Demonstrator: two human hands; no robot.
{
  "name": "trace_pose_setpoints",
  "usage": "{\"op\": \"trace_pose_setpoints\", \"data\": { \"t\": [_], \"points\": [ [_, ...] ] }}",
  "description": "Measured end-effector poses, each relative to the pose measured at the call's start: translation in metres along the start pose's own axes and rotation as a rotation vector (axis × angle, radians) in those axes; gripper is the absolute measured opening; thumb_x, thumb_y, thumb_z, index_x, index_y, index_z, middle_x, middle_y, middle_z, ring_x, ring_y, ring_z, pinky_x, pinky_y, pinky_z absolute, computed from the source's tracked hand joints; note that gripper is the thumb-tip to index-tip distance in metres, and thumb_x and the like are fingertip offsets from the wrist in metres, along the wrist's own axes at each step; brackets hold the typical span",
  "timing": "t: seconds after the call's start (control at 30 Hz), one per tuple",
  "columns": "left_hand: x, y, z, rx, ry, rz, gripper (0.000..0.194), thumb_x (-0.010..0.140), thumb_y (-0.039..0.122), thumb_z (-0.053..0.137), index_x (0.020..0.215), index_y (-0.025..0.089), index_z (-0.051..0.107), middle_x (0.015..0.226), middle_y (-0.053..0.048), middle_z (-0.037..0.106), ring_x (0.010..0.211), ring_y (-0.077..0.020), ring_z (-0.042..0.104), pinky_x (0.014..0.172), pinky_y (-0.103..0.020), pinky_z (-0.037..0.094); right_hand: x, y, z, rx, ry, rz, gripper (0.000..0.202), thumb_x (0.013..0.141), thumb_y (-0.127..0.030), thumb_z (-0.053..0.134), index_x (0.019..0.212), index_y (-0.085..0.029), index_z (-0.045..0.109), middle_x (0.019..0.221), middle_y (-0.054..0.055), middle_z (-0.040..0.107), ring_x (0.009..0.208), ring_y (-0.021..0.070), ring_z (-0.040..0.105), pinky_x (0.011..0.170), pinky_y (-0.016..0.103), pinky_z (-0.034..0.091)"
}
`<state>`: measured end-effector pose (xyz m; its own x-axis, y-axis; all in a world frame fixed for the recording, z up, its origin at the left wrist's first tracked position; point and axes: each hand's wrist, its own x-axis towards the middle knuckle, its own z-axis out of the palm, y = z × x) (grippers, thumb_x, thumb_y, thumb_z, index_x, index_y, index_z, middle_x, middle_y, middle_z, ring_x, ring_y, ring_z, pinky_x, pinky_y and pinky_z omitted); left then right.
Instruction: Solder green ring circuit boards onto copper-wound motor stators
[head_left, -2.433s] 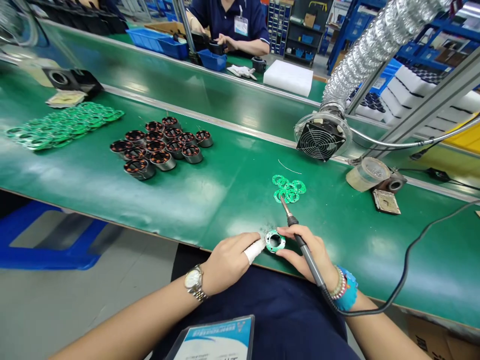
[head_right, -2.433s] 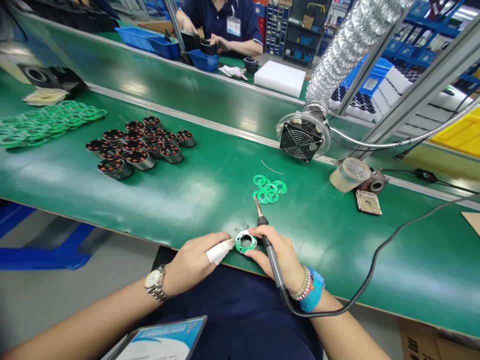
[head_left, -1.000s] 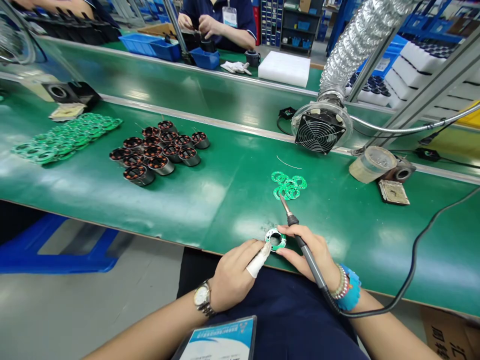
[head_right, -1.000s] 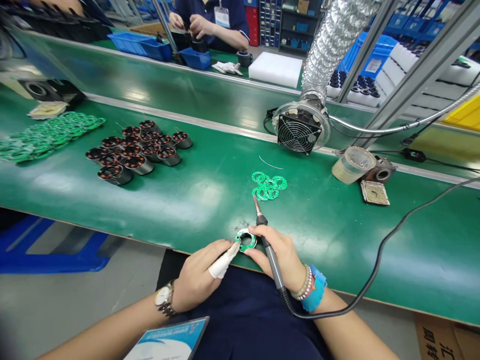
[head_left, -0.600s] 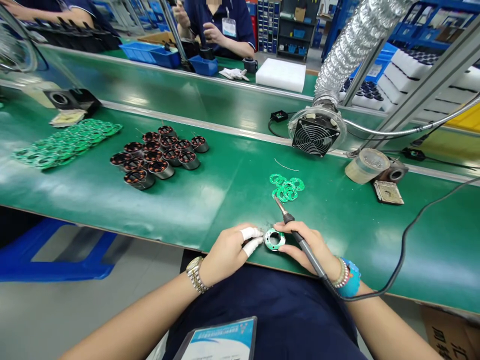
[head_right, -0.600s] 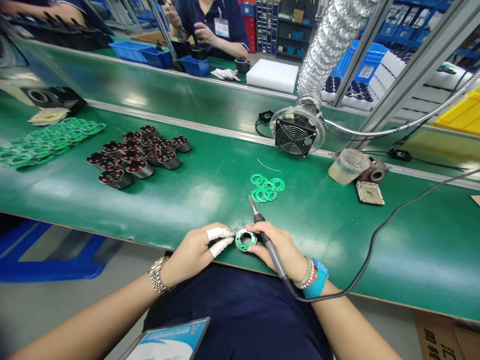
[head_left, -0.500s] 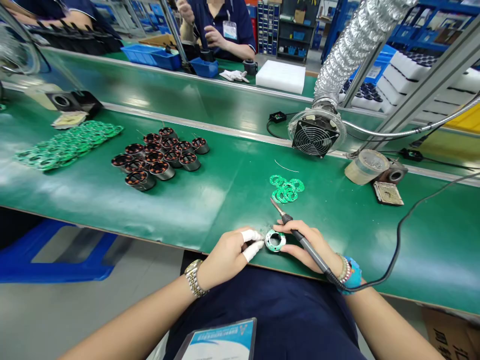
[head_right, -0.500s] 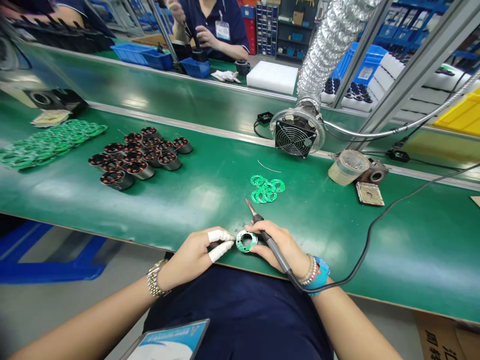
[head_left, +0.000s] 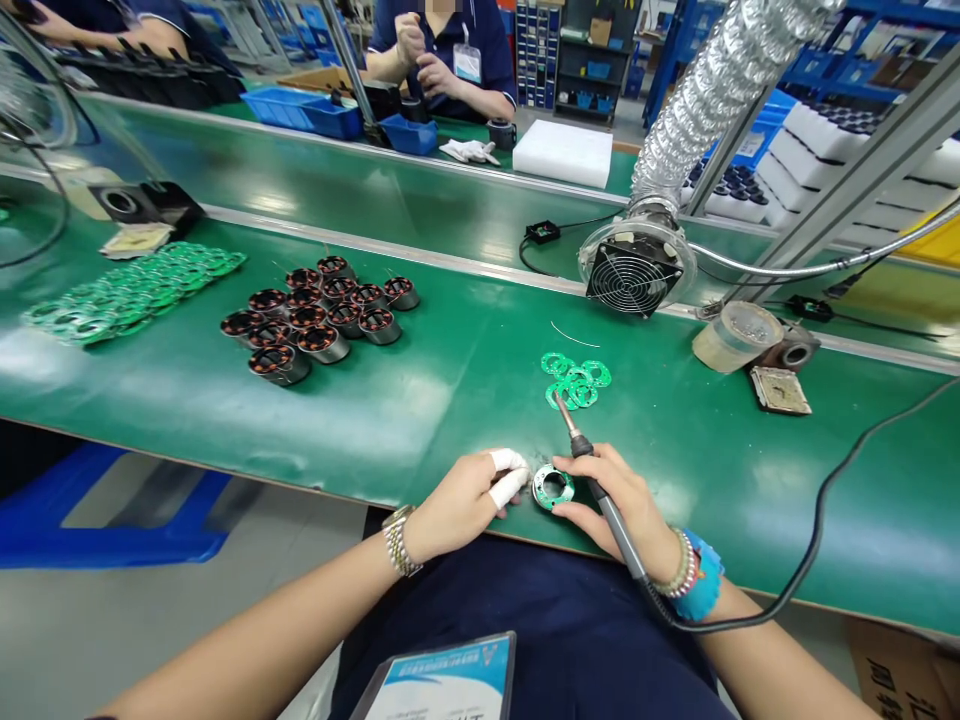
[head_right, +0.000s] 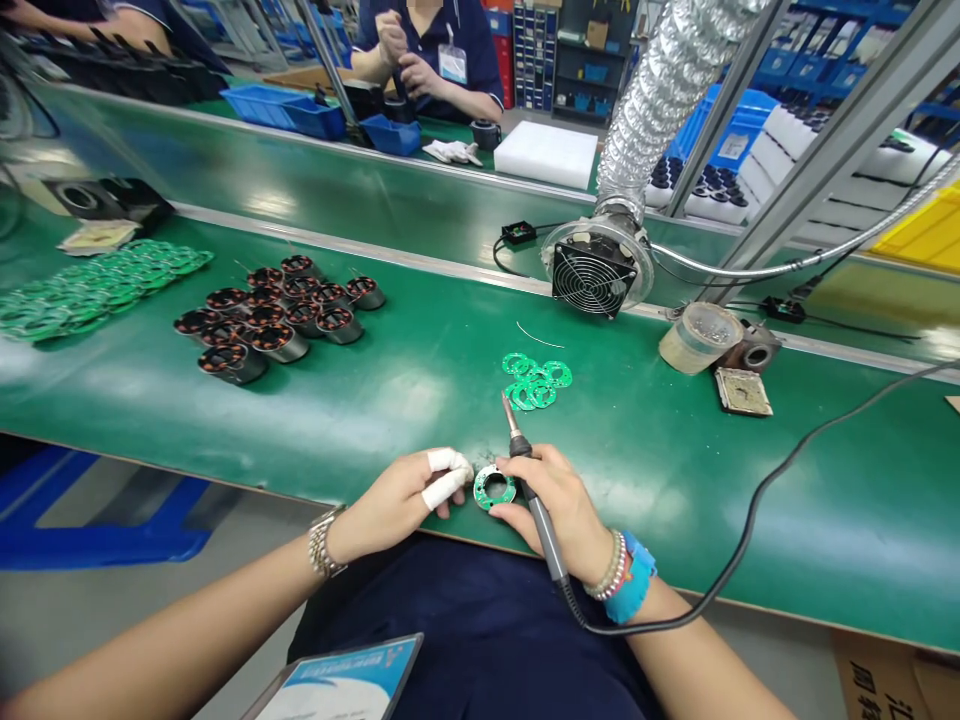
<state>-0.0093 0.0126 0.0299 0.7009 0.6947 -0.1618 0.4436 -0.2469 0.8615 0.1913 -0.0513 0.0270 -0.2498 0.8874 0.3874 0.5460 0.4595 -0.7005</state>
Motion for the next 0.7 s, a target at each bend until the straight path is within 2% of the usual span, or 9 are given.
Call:
{"op": "trace_pose_setpoints", "data": {
  "t": [0.07, 0.13, 0.2, 0.27, 0.37, 0.5, 0.57, 0.63, 0.7],
  "points": [
    [-0.003, -0.005, -0.004, 0.308, 0.106, 0.238, 0.02, 0.089, 0.026, 0.041, 0.095, 0.015, 0.057, 0.088, -0.007, 0.063, 0.076, -0.0158, 0.06, 0.068, -0.028, 0.049, 0.0, 0.001, 0.0, 0.012, 0.005, -0.008, 0.034, 0.079, -0.023, 0.064, 0.11, -0.021, 0.051, 0.1, 0.007, 0.062, 0.09, 0.0187, 0.055, 0.078, 0.033, 0.048],
    [-0.006, -0.011, -0.007, 0.561, 0.175, 0.43, 0.021, 0.088, 0.023, 0.042, 0.102, 0.016, 0.057, 0.095, -0.008, 0.064, 0.082, -0.0168, 0.06, 0.07, -0.027, 0.048, 0.0, 0.001, 0.001, 0.017, 0.01, -0.012, 0.034, 0.078, -0.022, 0.065, 0.11, -0.022, 0.051, 0.099, 0.006, 0.063, 0.088, 0.0186, 0.055, 0.077, 0.032, 0.048],
    [-0.006, -0.014, -0.01, 0.72, 0.197, 0.532, 0.02, 0.088, 0.02, 0.041, 0.097, 0.015, 0.059, 0.092, -0.008, 0.065, 0.076, -0.016, 0.059, 0.063, -0.024, 0.047, -0.001, 0.001, 0.002, 0.016, 0.011, -0.011, 0.034, 0.078, -0.022, 0.065, 0.109, -0.022, 0.051, 0.099, 0.006, 0.063, 0.087, 0.0183, 0.055, 0.076, 0.032, 0.048],
    [-0.004, -0.013, -0.011, 0.759, 0.175, 0.557, 0.02, 0.088, 0.02, 0.041, 0.092, 0.015, 0.06, 0.087, -0.007, 0.065, 0.072, -0.0155, 0.058, 0.06, -0.024, 0.044, -0.001, 0.001, 0.002, 0.01, 0.012, -0.014, 0.033, 0.079, -0.022, 0.064, 0.109, -0.021, 0.051, 0.099, 0.006, 0.063, 0.086, 0.0182, 0.055, 0.075, 0.032, 0.048],
    [0.003, -0.003, -0.009, 0.552, 0.105, 0.407, 0.02, 0.084, 0.02, 0.041, 0.079, 0.015, 0.06, 0.078, -0.006, 0.062, 0.068, -0.0154, 0.056, 0.06, -0.025, 0.043, -0.001, 0.001, 0.002, 0.003, 0.015, -0.024, 0.032, 0.079, -0.023, 0.064, 0.108, -0.021, 0.051, 0.099, 0.006, 0.064, 0.086, 0.0183, 0.055, 0.075, 0.032, 0.049],
    [0.011, 0.009, -0.003, -0.188, -0.068, -0.157, 0.017, 0.077, 0.022, 0.041, 0.062, 0.016, 0.048, 0.053, 0.0, 0.05, 0.047, -0.0113, 0.048, 0.046, -0.022, 0.04, -0.001, 0.002, 0.002, 0.003, 0.01, -0.014, 0.033, 0.078, -0.023, 0.064, 0.108, -0.021, 0.051, 0.1, 0.007, 0.063, 0.086, 0.0184, 0.054, 0.074, 0.032, 0.049],
    [0.012, 0.01, -0.003, -0.463, -0.133, -0.343, 0.016, 0.076, 0.026, 0.042, 0.064, 0.016, 0.047, 0.05, 0.002, 0.048, 0.043, -0.0103, 0.047, 0.041, -0.02, 0.038, -0.002, 0.002, 0.002, 0.003, 0.014, -0.009, 0.033, 0.078, -0.022, 0.064, 0.109, -0.021, 0.051, 0.098, 0.007, 0.063, 0.084, 0.0184, 0.054, 0.073, 0.032, 0.048],
    [0.01, 0.006, -0.006, -0.478, -0.137, -0.331, 0.017, 0.076, 0.03, 0.048, 0.068, 0.015, 0.051, 0.056, 0.001, 0.053, 0.048, -0.0102, 0.05, 0.045, -0.02, 0.041, -0.002, 0.001, 0.002, 0.003, 0.016, -0.009, 0.034, 0.079, -0.023, 0.064, 0.11, -0.021, 0.051, 0.097, 0.006, 0.063, 0.083, 0.0181, 0.054, 0.072, 0.031, 0.048],
    [0.008, 0.002, -0.012, -0.355, -0.093, -0.203, 0.016, 0.076, 0.03, 0.054, 0.076, 0.015, 0.058, 0.067, -0.001, 0.06, 0.058, -0.011, 0.055, 0.054, -0.021, 0.045, -0.002, 0.001, 0.001, 0.003, 0.019, -0.016, 0.034, 0.079, -0.023, 0.063, 0.11, -0.021, 0.051, 0.096, 0.006, 0.064, 0.082, 0.0176, 0.054, 0.072, 0.031, 0.048]
  ]
}}
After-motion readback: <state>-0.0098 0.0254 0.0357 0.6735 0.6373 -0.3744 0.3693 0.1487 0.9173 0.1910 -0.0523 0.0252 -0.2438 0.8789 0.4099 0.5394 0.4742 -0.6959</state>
